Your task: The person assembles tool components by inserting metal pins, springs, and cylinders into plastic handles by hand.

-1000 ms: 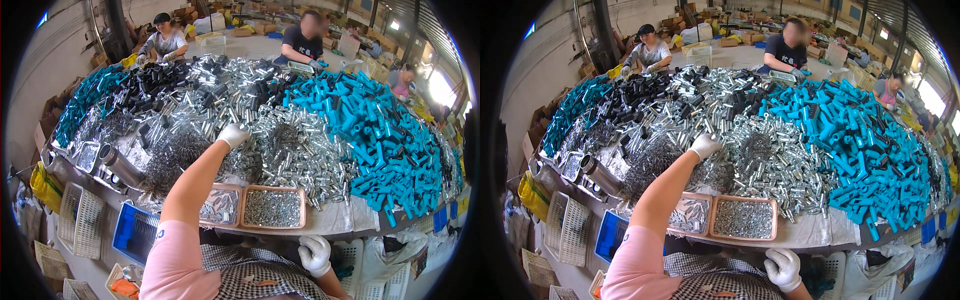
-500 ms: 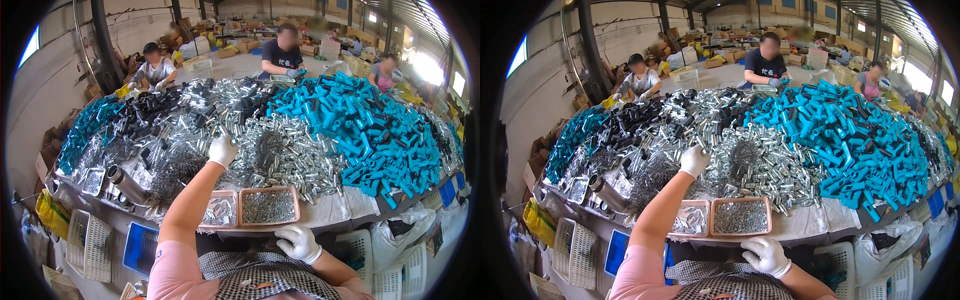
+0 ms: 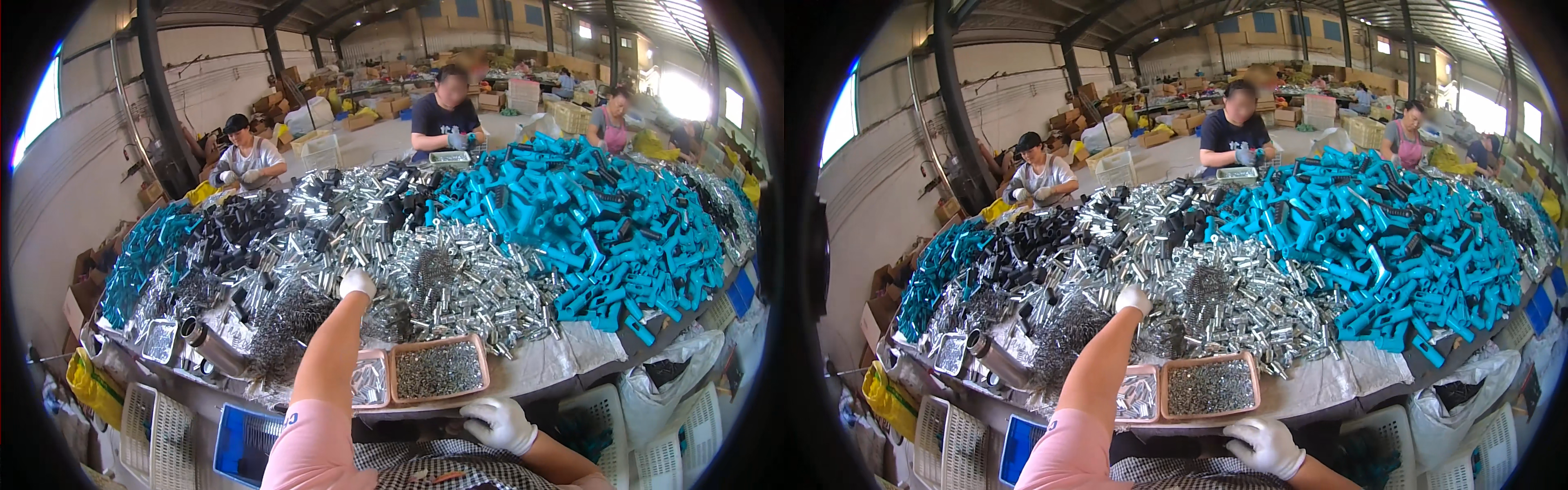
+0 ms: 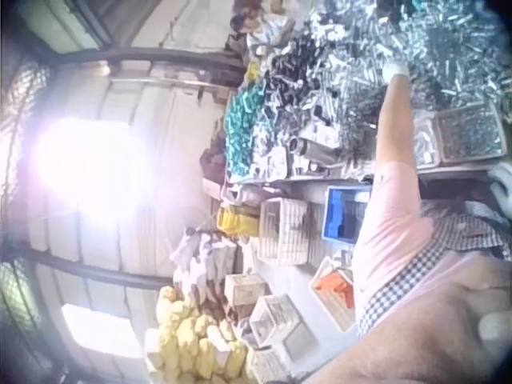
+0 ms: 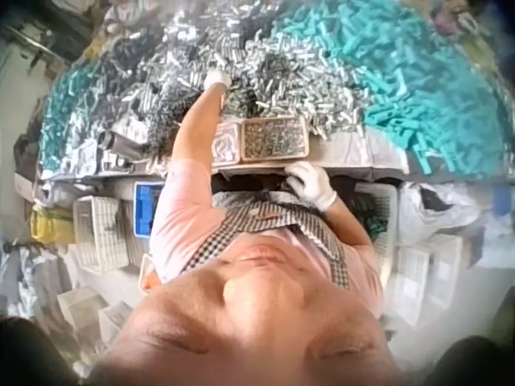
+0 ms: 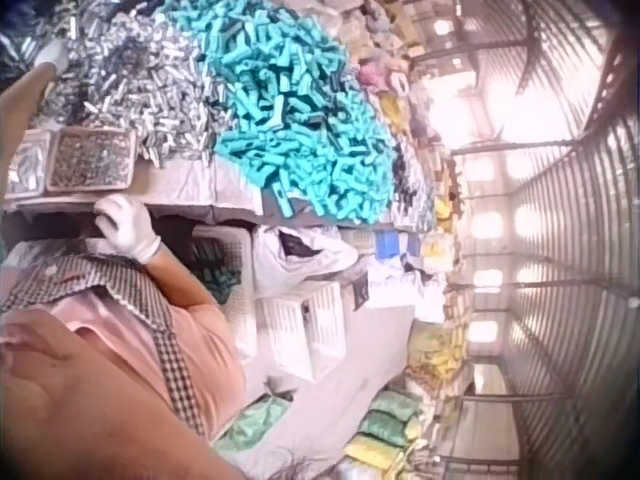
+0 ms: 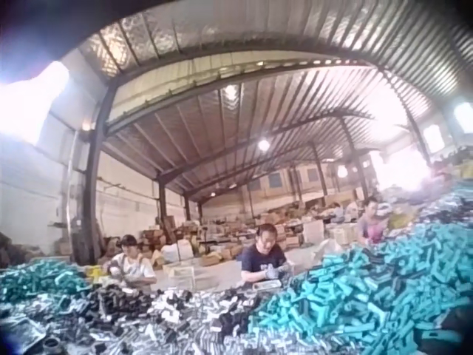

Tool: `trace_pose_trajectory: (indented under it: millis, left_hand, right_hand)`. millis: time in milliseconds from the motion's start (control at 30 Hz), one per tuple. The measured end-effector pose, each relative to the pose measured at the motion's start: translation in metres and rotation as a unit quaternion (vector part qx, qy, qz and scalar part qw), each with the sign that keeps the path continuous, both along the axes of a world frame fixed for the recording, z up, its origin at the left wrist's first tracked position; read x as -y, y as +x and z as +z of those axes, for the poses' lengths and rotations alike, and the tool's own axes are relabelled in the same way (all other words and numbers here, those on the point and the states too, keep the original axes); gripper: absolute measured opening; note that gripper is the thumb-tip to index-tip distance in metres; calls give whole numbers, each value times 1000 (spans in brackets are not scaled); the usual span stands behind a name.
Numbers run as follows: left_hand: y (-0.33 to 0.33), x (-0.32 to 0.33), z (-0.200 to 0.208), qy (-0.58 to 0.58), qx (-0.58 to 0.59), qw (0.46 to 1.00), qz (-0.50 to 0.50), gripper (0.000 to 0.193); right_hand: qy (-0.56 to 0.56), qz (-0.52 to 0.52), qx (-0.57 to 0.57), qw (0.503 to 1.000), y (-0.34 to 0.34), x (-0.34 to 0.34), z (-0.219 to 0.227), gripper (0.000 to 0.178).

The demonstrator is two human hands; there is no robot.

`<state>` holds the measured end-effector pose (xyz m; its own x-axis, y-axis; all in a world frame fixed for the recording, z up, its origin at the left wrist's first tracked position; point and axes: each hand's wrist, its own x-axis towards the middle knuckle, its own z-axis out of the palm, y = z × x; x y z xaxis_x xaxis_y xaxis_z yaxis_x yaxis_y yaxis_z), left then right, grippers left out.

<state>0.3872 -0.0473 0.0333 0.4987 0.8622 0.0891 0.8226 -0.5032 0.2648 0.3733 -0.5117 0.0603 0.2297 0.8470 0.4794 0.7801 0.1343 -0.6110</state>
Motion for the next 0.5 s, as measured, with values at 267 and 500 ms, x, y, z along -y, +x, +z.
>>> trace_pose_trajectory:
  millis: [267,500]
  left_hand:
    - [-46,85,84,133,456,868,-146,27]
    - [-110,237,75,-274,427,818,-271,29]
  right_hand:
    - [35,-64,-17,997,12,-25,-3,36]
    - [122,70,-331,933,-14,-85,-5,56]
